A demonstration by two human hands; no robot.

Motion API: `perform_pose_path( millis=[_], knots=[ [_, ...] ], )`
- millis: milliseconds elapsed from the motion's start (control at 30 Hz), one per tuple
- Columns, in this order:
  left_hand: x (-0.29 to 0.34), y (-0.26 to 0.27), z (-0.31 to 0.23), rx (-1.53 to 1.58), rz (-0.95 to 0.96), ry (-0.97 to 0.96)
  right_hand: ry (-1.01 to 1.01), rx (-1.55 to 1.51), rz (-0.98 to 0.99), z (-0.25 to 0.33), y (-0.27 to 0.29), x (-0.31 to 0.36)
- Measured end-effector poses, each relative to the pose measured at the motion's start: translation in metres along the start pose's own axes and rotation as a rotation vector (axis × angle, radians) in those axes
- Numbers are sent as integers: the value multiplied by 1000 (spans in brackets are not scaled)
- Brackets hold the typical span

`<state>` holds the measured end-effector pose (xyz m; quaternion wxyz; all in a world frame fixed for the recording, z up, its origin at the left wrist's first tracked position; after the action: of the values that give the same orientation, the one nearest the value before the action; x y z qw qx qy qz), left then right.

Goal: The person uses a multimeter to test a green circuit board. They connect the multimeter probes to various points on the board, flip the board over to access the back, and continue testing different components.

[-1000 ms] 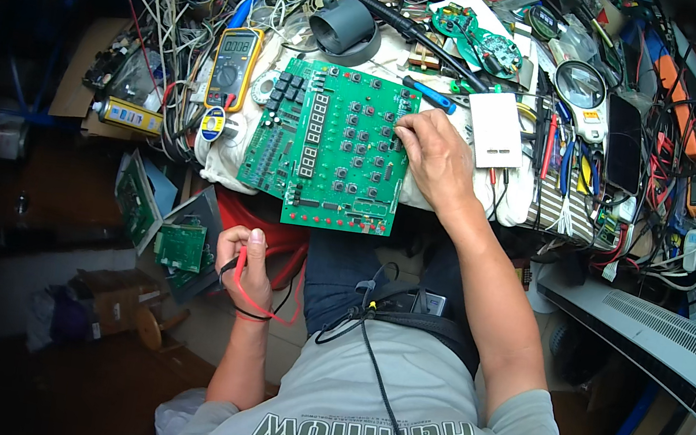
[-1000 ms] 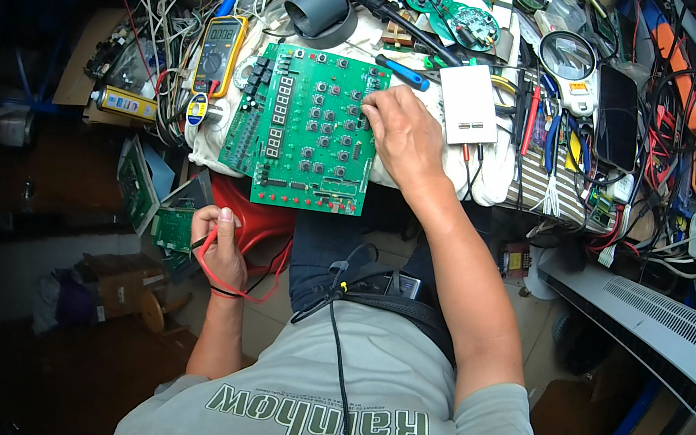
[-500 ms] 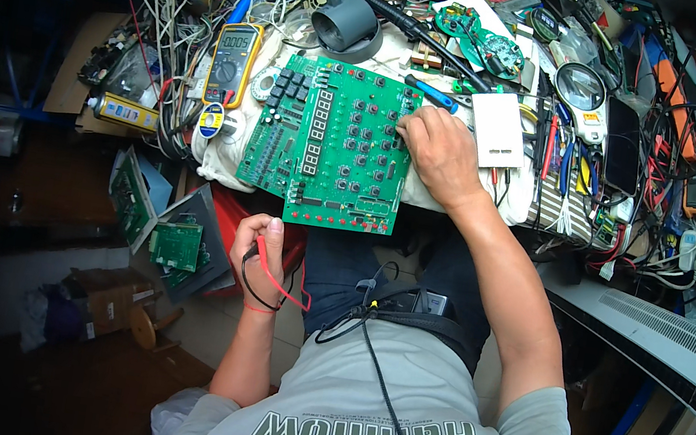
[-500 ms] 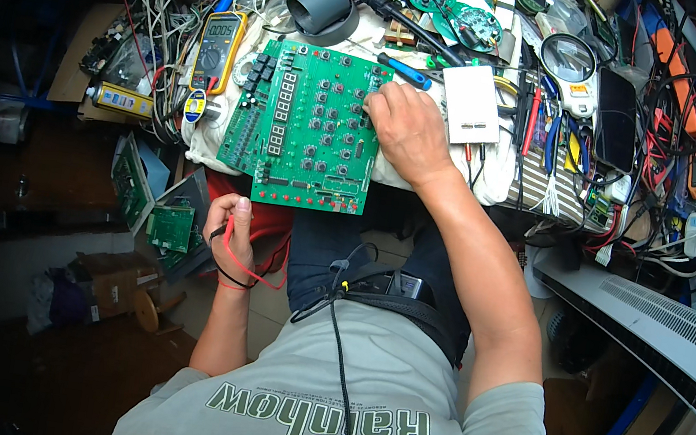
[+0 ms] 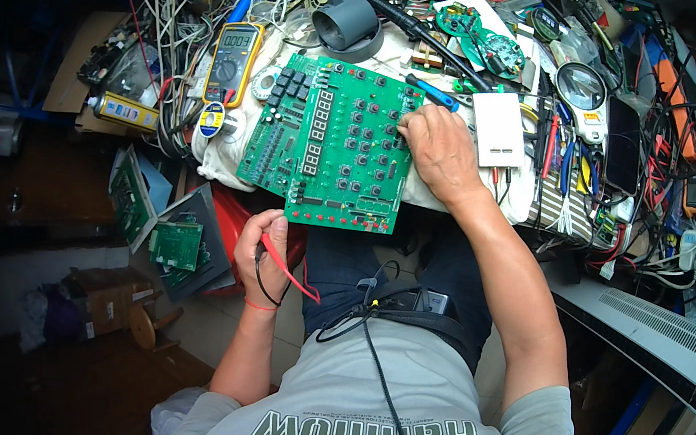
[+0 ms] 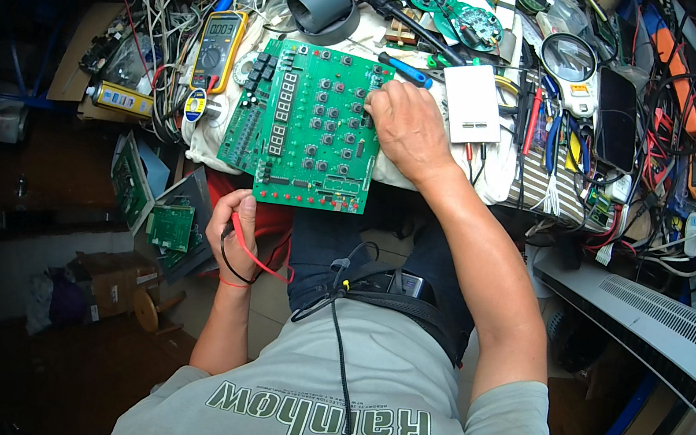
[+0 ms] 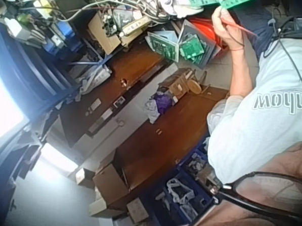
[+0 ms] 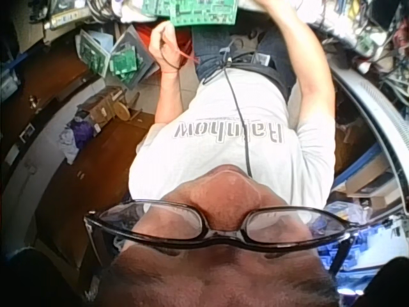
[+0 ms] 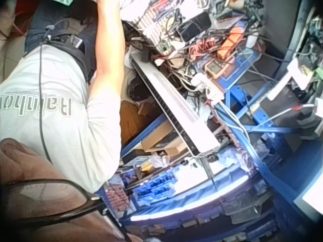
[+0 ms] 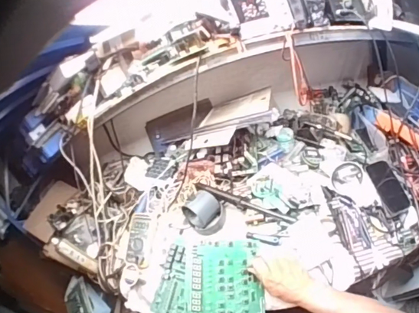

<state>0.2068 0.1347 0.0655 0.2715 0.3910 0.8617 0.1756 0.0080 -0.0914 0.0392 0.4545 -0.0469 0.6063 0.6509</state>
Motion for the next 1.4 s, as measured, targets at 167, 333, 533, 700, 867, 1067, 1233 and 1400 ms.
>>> perform_pose_path(
  millis=[167,333,533,700,867,1067,1233,1400],
  knots=[
    [-2,1,-2,-23,17,-21,54,28,38,-1,0,-4],
    [-4,1,-2,-27,20,-36,77,32,95,-1,4,-4],
    [-4,1,0,-28,40,-13,124,-35,131,-7,9,-9],
    [-4,1,0,-21,34,-31,157,-46,238,-12,7,-14],
    [-4,1,4,-22,38,-26,226,-33,252,-9,9,-19],
    [-4,1,7,-28,40,-15,282,19,244,-6,9,-23],
    [-3,1,10,-6,43,9,311,39,252,-7,6,-26],
    [-3,0,11,8,49,18,233,-47,186,-8,11,-23]
  ],
)
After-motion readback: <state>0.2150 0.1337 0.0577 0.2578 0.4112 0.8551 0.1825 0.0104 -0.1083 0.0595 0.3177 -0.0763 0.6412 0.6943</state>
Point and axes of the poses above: each hand's wrist, its own x-axis away from the middle knuckle, its own y-axis out of the back of the hand, z = x × y, the point moved 8 cm from there along -x, towards the middle knuckle
